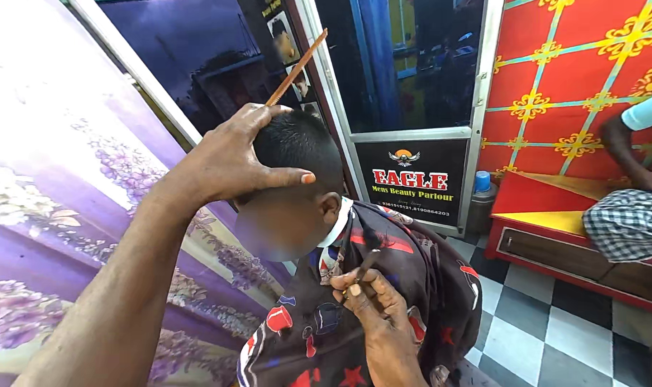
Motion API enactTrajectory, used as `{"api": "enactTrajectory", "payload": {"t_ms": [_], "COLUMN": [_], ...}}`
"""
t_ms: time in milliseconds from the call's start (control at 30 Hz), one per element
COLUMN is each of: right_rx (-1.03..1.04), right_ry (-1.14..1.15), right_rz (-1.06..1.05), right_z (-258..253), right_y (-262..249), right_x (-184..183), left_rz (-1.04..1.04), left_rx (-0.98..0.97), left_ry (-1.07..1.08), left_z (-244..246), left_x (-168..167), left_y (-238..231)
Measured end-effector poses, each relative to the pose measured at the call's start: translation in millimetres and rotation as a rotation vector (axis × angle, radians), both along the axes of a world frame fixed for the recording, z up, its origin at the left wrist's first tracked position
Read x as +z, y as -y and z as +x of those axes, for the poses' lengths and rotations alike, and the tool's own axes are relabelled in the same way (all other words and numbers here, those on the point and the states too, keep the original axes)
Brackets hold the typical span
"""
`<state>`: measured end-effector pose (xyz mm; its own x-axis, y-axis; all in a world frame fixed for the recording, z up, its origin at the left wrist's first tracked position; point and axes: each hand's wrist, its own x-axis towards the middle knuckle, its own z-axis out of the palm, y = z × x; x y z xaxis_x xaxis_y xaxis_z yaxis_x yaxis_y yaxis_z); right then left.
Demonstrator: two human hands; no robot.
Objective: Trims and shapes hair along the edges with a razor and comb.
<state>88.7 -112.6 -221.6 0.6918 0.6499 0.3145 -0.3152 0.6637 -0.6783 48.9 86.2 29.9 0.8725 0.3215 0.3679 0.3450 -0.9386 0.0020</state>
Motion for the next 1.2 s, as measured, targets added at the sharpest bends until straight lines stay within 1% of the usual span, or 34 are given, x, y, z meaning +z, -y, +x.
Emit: {"api": "enactTrajectory", "payload": {"t_ms": [100, 167, 233, 333, 400, 467, 533, 600, 667, 733, 833, 900, 1033, 1200], "right_rx": [-0.021, -0.084, -0.172, -0.350, -0.443, -0.507, -0.626, -0.738, -0.800, -0.800, -0.796, -0.782, -0.792, -0.818], "right_ry": [0.117, 0.190, 0.259, 0.458, 0.556, 0.627, 0.725, 0.821, 0.897, 0.960, 0.984, 0.970, 0.957, 0.974], "right_rz": [-0.011, -0.041, -0.053, -0.022, 0.027, 0.032, -0.047, -0.187, -0.346, -0.492, -0.578, -0.595, -0.562, -0.559], "right_z": [-13.0, -18.6, -20.9, -25.8, -31.3, -32.0, -25.9, -16.1, -6.8, 1.1, 7.2, 6.9, 8.8, 10.5], "right_y": [-14.5, -24.8, -32.2, -31.0, -23.1, -15.1, -12.8, -14.6, -16.2, -18.0, -25.8, -30.9, -36.5, -41.1], "right_x": [18.5, 28.1, 33.3, 36.4, 39.8, 43.2, 44.6, 45.7, 48.2, 51.0, 50.0, 48.1, 44.2, 47.2], "left_rz": [-0.001, 0.000, 0.078, 0.226, 0.283, 0.307, 0.309, 0.307, 0.304, 0.300, 0.308, 0.306, 0.304, 0.305], "left_rx": [-0.011, 0.000, -0.013, -0.090, -0.139, -0.154, -0.146, -0.107, -0.068, -0.030, -0.001, 0.016, 0.099, 0.104], "left_ry": [-0.030, -0.059, -0.067, -0.080, -0.109, -0.124, -0.129, -0.134, -0.146, -0.168, -0.188, -0.204, -0.246, -0.241], "left_z": [-0.8, -1.8, -2.5, -2.8, -2.4, -1.4, -1.6, -2.6, -2.6, -1.2, 1.1, 1.1, 2.9, 0.9], "left_x": [4.2, 9.5, 9.9, 7.7, 2.7, -2.4, -5.2, -7.2, -8.2, -7.6, -7.0, -5.7, -5.6, -7.2], "left_y": [-1.9, 2.1, 8.5, 24.8, 31.0, 30.0, 28.6, 30.6, 34.4, 37.4, 38.3, 39.9, 47.0, 47.8]}}
